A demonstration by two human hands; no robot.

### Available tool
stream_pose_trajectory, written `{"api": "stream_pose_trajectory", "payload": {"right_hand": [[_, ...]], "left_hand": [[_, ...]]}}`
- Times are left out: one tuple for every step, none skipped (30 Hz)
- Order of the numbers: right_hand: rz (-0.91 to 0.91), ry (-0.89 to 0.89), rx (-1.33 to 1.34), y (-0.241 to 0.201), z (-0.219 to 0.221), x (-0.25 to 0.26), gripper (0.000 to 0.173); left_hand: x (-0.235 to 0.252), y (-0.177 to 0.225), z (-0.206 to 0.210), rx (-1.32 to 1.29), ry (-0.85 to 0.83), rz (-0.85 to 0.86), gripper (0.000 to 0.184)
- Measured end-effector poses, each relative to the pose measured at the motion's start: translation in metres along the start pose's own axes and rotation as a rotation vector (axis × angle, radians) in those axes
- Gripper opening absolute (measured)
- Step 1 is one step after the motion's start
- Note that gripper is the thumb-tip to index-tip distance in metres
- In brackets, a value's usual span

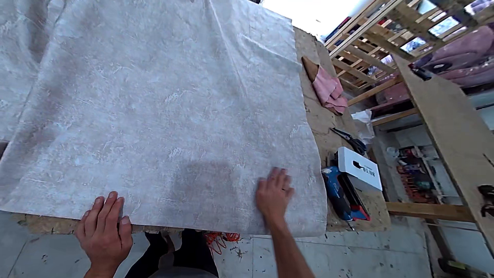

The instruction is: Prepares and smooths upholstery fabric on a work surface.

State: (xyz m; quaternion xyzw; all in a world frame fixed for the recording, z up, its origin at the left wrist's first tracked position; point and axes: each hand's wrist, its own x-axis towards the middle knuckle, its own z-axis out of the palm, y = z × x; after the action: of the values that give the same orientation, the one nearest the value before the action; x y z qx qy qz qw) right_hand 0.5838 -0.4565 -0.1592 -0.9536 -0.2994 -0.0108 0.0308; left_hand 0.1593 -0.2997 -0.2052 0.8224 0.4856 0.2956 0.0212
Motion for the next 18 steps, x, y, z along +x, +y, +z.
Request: {"api": "stream_pose_trajectory", "payload": {"right_hand": [[-0.067, 0.011, -0.005, -0.035, 0.004, -0.015, 0.076], [-0.136, 0.027, -0.006, -0.068, 0.008, -0.031, 0.077], [-0.196, 0.044, 0.001, -0.101, 0.012, -0.045, 0.079], [-0.248, 0.057, 0.014, -0.131, 0.014, -0.057, 0.079], [-0.294, 0.057, 0.026, -0.159, 0.015, -0.067, 0.08], [-0.335, 0.05, 0.043, -0.183, 0.016, -0.075, 0.079], [-0.371, 0.031, 0.072, -0.205, 0.017, -0.082, 0.078], [-0.398, 0.0, 0.096, -0.222, 0.018, -0.088, 0.077], [-0.42, -0.034, 0.112, -0.236, 0.018, -0.091, 0.077], [-0.439, -0.06, 0.122, -0.247, 0.018, -0.093, 0.076], [-0.453, -0.096, 0.132, -0.255, 0.017, -0.093, 0.075], [-0.464, -0.138, 0.135, -0.261, 0.015, -0.093, 0.074], [-0.472, -0.171, 0.142, -0.266, 0.014, -0.094, 0.074], [-0.48, -0.194, 0.161, -0.27, 0.012, -0.094, 0.073], [-0.491, -0.204, 0.193, -0.274, 0.011, -0.094, 0.071], [-0.505, -0.207, 0.24, -0.278, 0.01, -0.094, 0.069], [-0.521, -0.201, 0.301, -0.28, 0.009, -0.094, 0.066], [-0.542, -0.194, 0.367, -0.282, 0.007, -0.095, 0.064]], "left_hand": [[0.0, 0.0, 0.001, -0.002, 0.009, 0.001, 0.055], [-0.001, -0.001, 0.002, -0.004, 0.013, 0.002, 0.055], [-0.002, -0.002, 0.002, -0.006, 0.016, 0.005, 0.054], [-0.003, -0.003, 0.003, -0.007, 0.014, 0.008, 0.054], [-0.003, -0.003, 0.003, -0.011, 0.013, 0.012, 0.055], [-0.002, -0.003, 0.004, -0.013, 0.01, 0.016, 0.055], [-0.002, -0.003, 0.004, -0.01, 0.005, 0.02, 0.055], [-0.002, -0.003, 0.004, -0.006, 0.009, 0.026, 0.056], [-0.002, -0.003, 0.004, -0.001, 0.019, 0.031, 0.056], [-0.001, -0.002, 0.005, 0.002, 0.032, 0.032, 0.056], [-0.001, -0.002, 0.006, 0.004, 0.041, 0.035, 0.056], [-0.001, -0.002, 0.007, 0.005, 0.048, 0.037, 0.055], [-0.001, -0.002, 0.007, 0.007, 0.05, 0.039, 0.055], [-0.001, -0.002, 0.006, 0.006, 0.047, 0.041, 0.055], [0.0, -0.001, 0.005, 0.004, 0.044, 0.042, 0.055], [0.001, -0.001, 0.005, 0.001, 0.041, 0.042, 0.055], [0.001, 0.0, 0.004, -0.001, 0.038, 0.04, 0.055], [0.001, 0.0, 0.003, -0.006, 0.035, 0.037, 0.055]]}}
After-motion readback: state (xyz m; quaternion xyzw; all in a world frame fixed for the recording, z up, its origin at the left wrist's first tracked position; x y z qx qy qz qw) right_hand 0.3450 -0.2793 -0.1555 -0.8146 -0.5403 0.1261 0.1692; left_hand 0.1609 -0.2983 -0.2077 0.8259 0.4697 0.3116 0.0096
